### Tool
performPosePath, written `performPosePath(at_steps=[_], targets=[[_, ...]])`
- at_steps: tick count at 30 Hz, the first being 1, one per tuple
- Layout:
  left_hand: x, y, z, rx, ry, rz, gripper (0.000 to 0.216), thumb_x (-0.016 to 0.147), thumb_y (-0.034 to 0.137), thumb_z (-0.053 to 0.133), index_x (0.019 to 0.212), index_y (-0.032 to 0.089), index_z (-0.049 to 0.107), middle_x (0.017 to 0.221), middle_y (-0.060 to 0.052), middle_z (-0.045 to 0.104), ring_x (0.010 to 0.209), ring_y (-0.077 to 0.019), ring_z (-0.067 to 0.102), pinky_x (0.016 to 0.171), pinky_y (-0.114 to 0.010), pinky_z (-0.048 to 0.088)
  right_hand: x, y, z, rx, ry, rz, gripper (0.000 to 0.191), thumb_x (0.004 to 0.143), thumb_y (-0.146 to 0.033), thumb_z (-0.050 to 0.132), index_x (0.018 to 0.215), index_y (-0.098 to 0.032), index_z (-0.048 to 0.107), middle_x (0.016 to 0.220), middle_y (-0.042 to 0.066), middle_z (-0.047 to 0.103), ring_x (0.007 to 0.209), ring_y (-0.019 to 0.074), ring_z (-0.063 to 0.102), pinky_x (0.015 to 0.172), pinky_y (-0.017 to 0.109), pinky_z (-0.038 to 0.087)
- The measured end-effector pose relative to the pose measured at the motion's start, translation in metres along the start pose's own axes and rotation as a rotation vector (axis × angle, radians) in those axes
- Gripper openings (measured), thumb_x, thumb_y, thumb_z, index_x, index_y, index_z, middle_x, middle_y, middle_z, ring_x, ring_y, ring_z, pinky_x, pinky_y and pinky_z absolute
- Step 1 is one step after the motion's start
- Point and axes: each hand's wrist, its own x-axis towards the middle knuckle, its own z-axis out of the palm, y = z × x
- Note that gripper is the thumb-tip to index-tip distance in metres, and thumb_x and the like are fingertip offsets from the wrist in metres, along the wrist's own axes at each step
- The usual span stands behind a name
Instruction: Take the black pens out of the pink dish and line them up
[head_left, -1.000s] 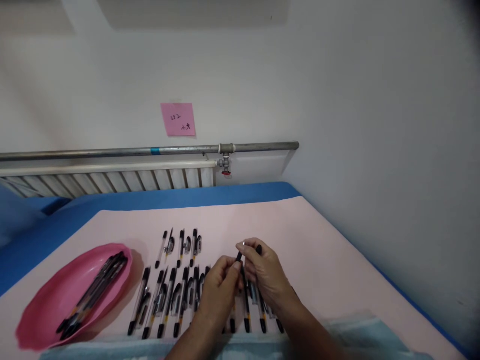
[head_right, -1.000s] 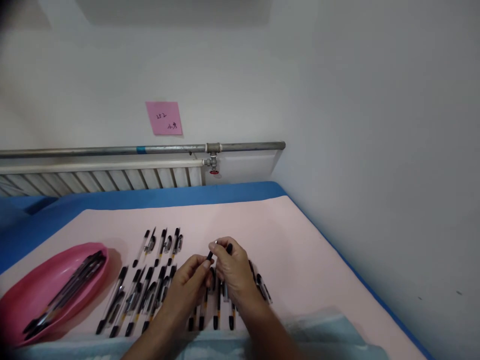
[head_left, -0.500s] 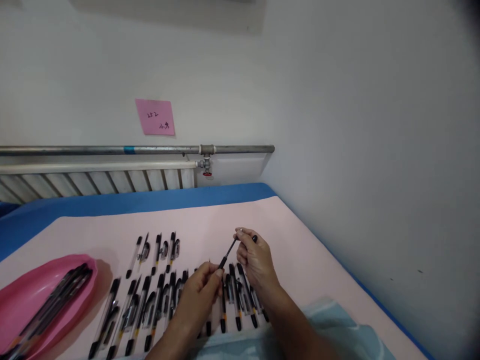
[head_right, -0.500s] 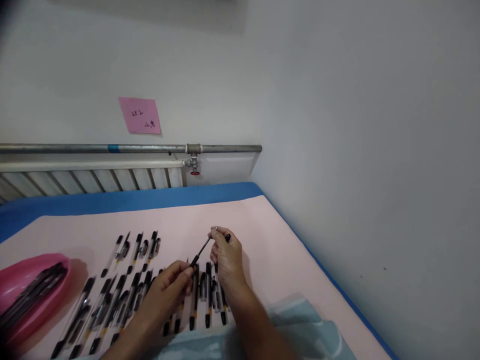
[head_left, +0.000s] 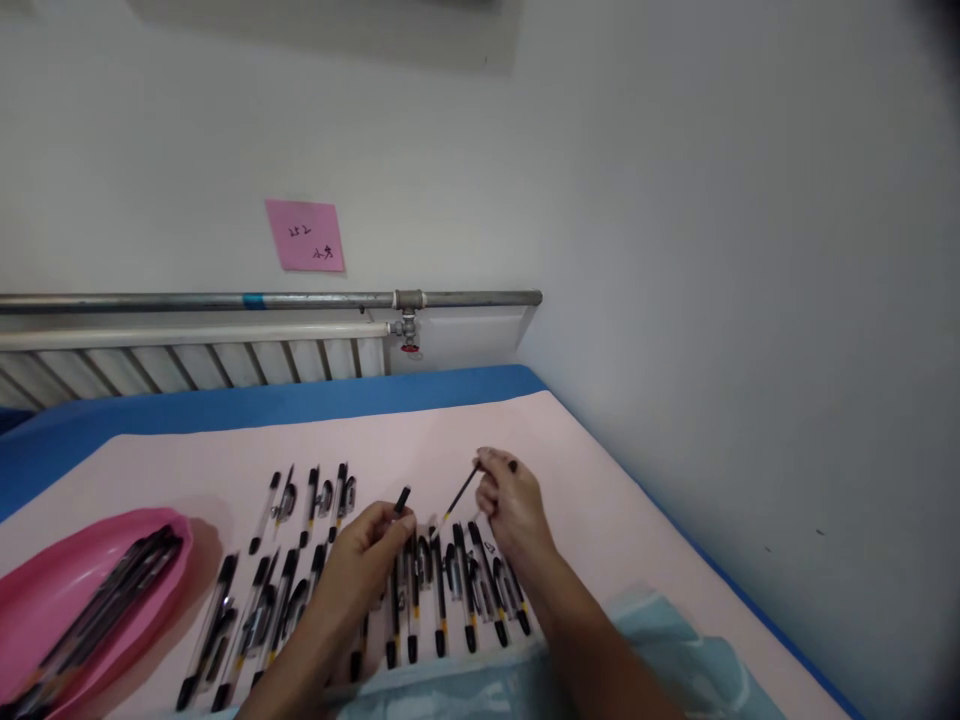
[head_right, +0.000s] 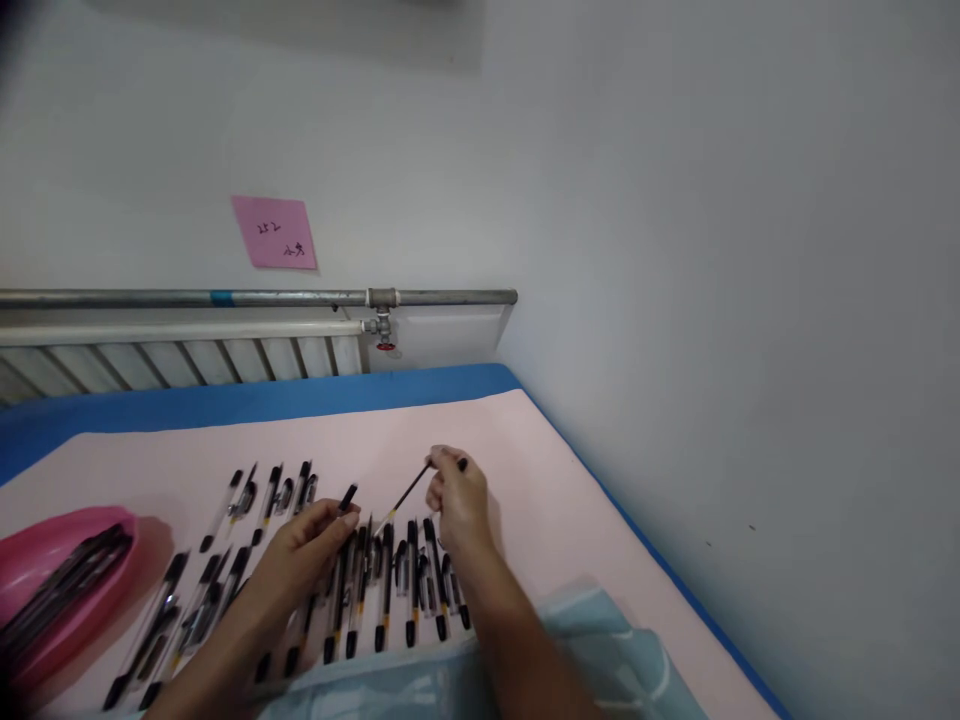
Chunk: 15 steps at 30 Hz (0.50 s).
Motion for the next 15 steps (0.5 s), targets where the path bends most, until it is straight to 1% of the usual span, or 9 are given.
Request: performPosePath(at_steps=[3, 6, 9, 12, 13, 15], targets=[[0.000, 0.002, 0.001, -0.065, -0.077, -0.041, 0.035, 0.064, 0.049, 0.062, 0.071, 0.017, 0.051, 0.043, 0.011, 0.031, 0.035, -0.0027, 0.021, 0.037, -0.016, 0.013, -0.021, 0.018, 0.017, -0.087, -0.153, 0.084, 0.019, 0.065, -0.029, 0.065, 0.073, -0.016, 0.053, 0.062, -0.003, 0.056, 0.033, -0.0001, 0.027, 0.030, 0.016, 0.019], [0.000, 0.001, 0.004, -0.096, -0.140, -0.093, 0.037, 0.061, 0.048, 0.064, 0.063, 0.018, 0.043, 0.039, 0.012, 0.030, 0.033, -0.0020, 0.020, 0.036, -0.016, 0.013, -0.033, 0.027, 0.026, -0.101, -0.199, 0.101, 0.020, 0.065, -0.031, 0.064, 0.072, -0.015, 0.054, 0.058, -0.004, 0.055, 0.032, 0.0000, 0.027, 0.029, 0.016, 0.020], [-0.002, 0.000, 0.005, -0.072, -0.144, -0.113, 0.037, 0.060, 0.047, 0.064, 0.062, 0.019, 0.040, 0.038, 0.013, 0.031, 0.032, -0.0020, 0.020, 0.035, -0.016, 0.013, -0.030, 0.027, 0.026, -0.090, -0.191, 0.110, 0.021, 0.063, -0.031, 0.065, 0.071, -0.016, 0.053, 0.057, -0.004, 0.055, 0.031, 0.0003, 0.027, 0.028, 0.015, 0.020], [-0.004, 0.004, 0.001, -0.024, -0.155, -0.153, 0.036, 0.060, 0.047, 0.062, 0.062, 0.020, 0.038, 0.037, 0.013, 0.028, 0.032, -0.0026, 0.019, 0.034, -0.016, 0.013, -0.018, 0.021, 0.020, -0.061, -0.113, 0.068, 0.021, 0.062, -0.030, 0.065, 0.072, -0.016, 0.053, 0.058, -0.005, 0.055, 0.031, 0.0002, 0.027, 0.027, 0.015, 0.018], [-0.003, 0.006, -0.002, 0.024, -0.135, -0.160, 0.036, 0.061, 0.048, 0.061, 0.062, 0.020, 0.038, 0.038, 0.013, 0.028, 0.032, -0.0028, 0.019, 0.033, -0.016, 0.013, -0.013, 0.019, 0.017, -0.045, -0.074, 0.048, 0.020, 0.061, -0.029, 0.064, 0.073, -0.016, 0.053, 0.059, -0.005, 0.055, 0.031, 0.0001, 0.027, 0.027, 0.015, 0.018], [0.004, 0.013, -0.010, 0.177, -0.048, -0.148, 0.033, 0.065, 0.048, 0.055, 0.062, 0.020, 0.038, 0.041, 0.012, 0.030, 0.033, -0.0032, 0.022, 0.033, -0.016, 0.015, -0.005, 0.015, 0.010, -0.015, -0.013, 0.029, 0.019, 0.061, -0.027, 0.063, 0.071, -0.017, 0.052, 0.061, -0.005, 0.055, 0.032, -0.0001, 0.027, 0.027, 0.015, 0.018]])
